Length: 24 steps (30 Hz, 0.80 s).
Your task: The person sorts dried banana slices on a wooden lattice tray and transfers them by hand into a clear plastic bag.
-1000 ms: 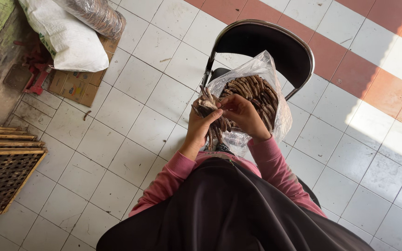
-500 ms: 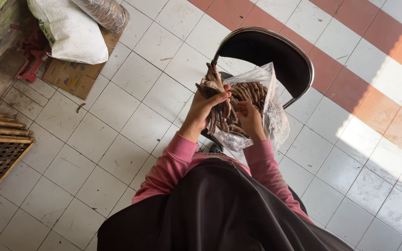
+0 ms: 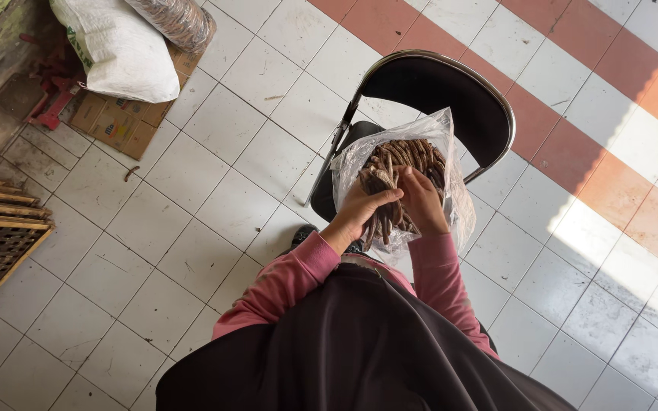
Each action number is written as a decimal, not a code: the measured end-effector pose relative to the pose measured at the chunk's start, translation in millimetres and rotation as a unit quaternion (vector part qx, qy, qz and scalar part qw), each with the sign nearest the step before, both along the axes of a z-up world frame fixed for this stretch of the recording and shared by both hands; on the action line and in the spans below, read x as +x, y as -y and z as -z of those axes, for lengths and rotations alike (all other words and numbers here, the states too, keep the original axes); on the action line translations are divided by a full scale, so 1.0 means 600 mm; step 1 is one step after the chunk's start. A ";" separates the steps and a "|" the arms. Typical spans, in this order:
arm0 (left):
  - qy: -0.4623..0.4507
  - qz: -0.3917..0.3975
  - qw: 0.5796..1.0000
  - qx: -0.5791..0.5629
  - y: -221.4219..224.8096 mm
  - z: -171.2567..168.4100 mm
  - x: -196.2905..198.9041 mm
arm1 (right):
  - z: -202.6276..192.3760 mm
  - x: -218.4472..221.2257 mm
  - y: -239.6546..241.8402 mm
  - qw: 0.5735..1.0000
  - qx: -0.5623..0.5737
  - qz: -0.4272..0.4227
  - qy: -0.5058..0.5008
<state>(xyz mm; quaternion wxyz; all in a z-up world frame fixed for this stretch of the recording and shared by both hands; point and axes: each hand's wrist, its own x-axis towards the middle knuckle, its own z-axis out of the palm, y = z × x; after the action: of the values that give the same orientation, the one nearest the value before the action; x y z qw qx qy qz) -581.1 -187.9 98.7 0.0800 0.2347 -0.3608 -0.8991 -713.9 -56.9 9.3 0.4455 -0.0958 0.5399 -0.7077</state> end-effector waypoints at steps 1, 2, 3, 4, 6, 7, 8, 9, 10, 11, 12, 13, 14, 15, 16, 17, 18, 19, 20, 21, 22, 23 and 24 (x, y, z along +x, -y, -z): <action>0.004 -0.017 1.000 -0.004 0.002 0.005 0.000 | -0.026 -0.002 -0.005 0.999 -0.036 -0.026 -0.013; 0.007 -0.033 0.999 -0.009 0.005 0.009 -0.001 | -0.048 -0.003 -0.010 0.995 -0.073 -0.055 -0.031; 0.011 -0.049 0.999 -0.015 0.008 0.013 -0.002 | -0.065 0.000 -0.009 0.989 -0.109 -0.084 -0.048; 0.006 -0.055 0.998 -0.018 0.010 0.017 -0.002 | -0.077 0.003 -0.004 0.991 -0.094 -0.074 -0.055; -0.003 -0.065 0.998 -0.025 0.013 0.025 -0.004 | -0.084 0.004 0.010 0.994 -0.063 -0.052 -0.069; 0.013 -0.080 0.996 -0.031 0.013 0.029 -0.004 | -0.081 0.003 0.014 0.995 -0.059 -0.022 -0.075; 0.029 -0.095 0.994 -0.036 0.015 0.032 -0.003 | -0.074 0.002 0.019 0.995 -0.054 0.009 -0.080; 0.044 -0.110 0.992 -0.042 0.018 0.036 -0.003 | -0.066 -0.001 0.024 0.994 -0.050 0.038 -0.086; 0.048 -0.123 0.990 -0.039 0.022 0.038 -0.002 | -0.057 -0.005 0.029 0.991 0.010 0.054 -0.123; 0.051 -0.136 0.989 -0.035 0.025 0.041 0.000 | -0.048 -0.009 0.033 0.982 0.070 0.069 -0.158; 0.055 -0.149 0.987 -0.031 0.027 0.042 0.000 | -0.039 -0.016 0.035 0.969 0.130 0.084 -0.192; 0.053 -0.154 0.987 -0.007 0.028 0.043 0.003 | -0.032 -0.020 0.037 0.968 0.139 0.067 -0.200; 0.051 -0.159 0.986 0.017 0.028 0.044 0.005 | -0.024 -0.024 0.041 0.966 0.148 0.050 -0.208; 0.049 -0.163 0.985 0.040 0.029 0.044 0.006 | -0.016 -0.026 0.044 0.963 0.156 0.034 -0.215; 0.046 -0.163 0.984 0.050 0.028 0.043 0.006 | -0.010 -0.026 0.046 0.965 0.136 0.045 -0.218; 0.042 -0.164 0.984 0.059 0.029 0.040 0.006 | -0.003 -0.027 0.051 0.967 0.114 0.054 -0.221; 0.038 -0.166 0.983 0.068 0.030 0.037 0.006 | 0.003 -0.029 0.054 0.968 0.093 0.064 -0.225; 0.037 -0.170 0.982 0.067 0.031 0.034 0.008 | 0.010 -0.026 0.055 0.955 0.082 0.055 -0.280; 0.035 -0.174 0.982 0.065 0.032 0.031 0.009 | 0.019 -0.023 0.057 0.938 0.071 0.046 -0.335; 0.034 -0.177 0.982 0.064 0.033 0.029 0.008 | 0.027 -0.021 0.056 0.919 0.062 0.039 -0.389; 0.040 -0.176 0.982 0.063 0.035 0.027 0.007 | 0.037 -0.018 0.055 0.917 0.073 0.025 -0.391; 0.045 -0.178 0.981 0.062 0.035 0.026 0.006 | 0.046 -0.016 0.054 0.915 0.084 0.009 -0.394; 0.051 -0.179 0.981 0.061 0.036 0.025 0.006 | 0.053 -0.013 0.051 0.913 0.095 -0.007 -0.396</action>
<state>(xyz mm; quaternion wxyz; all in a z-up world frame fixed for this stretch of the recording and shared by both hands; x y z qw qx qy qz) -577.5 -209.8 83.7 0.2066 0.3456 -0.2612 -0.8773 -722.0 -87.6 -22.8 0.2074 -0.3291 0.7363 -0.5536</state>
